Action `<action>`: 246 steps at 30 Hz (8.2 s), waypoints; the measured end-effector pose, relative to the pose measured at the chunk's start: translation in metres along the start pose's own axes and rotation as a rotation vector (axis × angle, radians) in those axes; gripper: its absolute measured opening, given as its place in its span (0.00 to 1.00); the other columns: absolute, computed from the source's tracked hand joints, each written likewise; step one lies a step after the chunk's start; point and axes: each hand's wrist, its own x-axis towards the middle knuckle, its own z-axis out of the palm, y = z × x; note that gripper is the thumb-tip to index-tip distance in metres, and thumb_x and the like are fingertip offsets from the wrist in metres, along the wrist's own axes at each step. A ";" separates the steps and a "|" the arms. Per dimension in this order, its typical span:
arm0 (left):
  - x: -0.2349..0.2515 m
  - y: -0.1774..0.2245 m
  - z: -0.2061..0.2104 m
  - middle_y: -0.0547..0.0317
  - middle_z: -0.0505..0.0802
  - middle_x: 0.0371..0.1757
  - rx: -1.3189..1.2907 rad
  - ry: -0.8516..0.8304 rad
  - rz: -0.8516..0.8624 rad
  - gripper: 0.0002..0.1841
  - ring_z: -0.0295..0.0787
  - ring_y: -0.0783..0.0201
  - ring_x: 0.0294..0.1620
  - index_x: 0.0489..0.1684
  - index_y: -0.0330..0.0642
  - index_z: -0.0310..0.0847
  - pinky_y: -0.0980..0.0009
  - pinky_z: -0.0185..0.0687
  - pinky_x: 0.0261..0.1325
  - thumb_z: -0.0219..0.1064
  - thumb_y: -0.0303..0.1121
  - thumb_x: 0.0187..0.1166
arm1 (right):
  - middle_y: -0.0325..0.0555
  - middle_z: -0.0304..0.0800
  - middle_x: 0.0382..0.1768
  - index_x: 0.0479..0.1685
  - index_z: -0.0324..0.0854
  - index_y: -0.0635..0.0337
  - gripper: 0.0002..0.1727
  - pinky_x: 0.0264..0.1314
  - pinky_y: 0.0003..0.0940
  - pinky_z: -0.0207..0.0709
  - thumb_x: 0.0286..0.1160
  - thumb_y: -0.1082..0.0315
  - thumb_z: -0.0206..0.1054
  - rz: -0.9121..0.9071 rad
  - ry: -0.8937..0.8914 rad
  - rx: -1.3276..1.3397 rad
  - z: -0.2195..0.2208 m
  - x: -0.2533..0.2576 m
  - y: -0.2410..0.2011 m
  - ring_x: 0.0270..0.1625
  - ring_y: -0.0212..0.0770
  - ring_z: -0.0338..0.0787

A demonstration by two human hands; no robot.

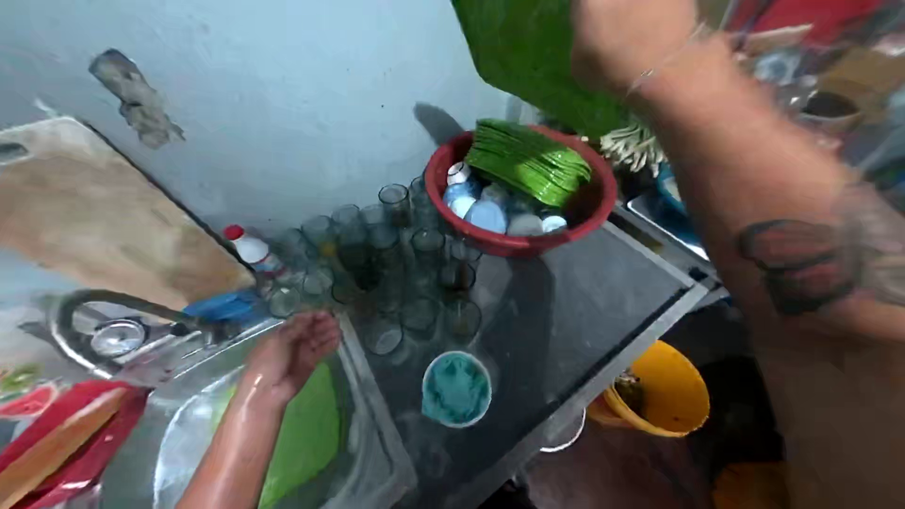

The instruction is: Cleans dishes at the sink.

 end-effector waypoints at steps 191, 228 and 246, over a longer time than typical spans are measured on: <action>-0.052 -0.073 -0.282 0.49 0.92 0.44 -0.356 0.570 -0.001 0.27 0.92 0.60 0.41 0.66 0.36 0.76 0.59 0.91 0.45 0.42 0.51 0.95 | 0.59 0.71 0.85 0.82 0.72 0.65 0.28 0.91 0.56 0.56 0.90 0.56 0.56 -1.010 -0.577 0.742 0.255 -0.186 -0.526 0.89 0.58 0.66; -0.061 -0.065 -0.300 0.55 0.93 0.45 -0.319 0.594 0.121 0.25 0.93 0.64 0.45 0.67 0.40 0.77 0.62 0.92 0.49 0.42 0.49 0.95 | 0.66 0.84 0.57 0.54 0.86 0.65 0.13 0.58 0.65 0.78 0.79 0.67 0.66 -0.660 -0.263 0.693 0.275 -0.159 -0.514 0.62 0.71 0.82; -0.069 -0.057 -0.320 0.57 0.92 0.47 -0.412 0.678 0.168 0.23 0.92 0.65 0.46 0.68 0.45 0.75 0.62 0.92 0.49 0.41 0.50 0.95 | 0.71 0.83 0.66 0.61 0.83 0.75 0.16 0.77 0.57 0.74 0.79 0.76 0.65 -0.727 -0.626 0.791 0.244 -0.168 -0.488 0.74 0.69 0.80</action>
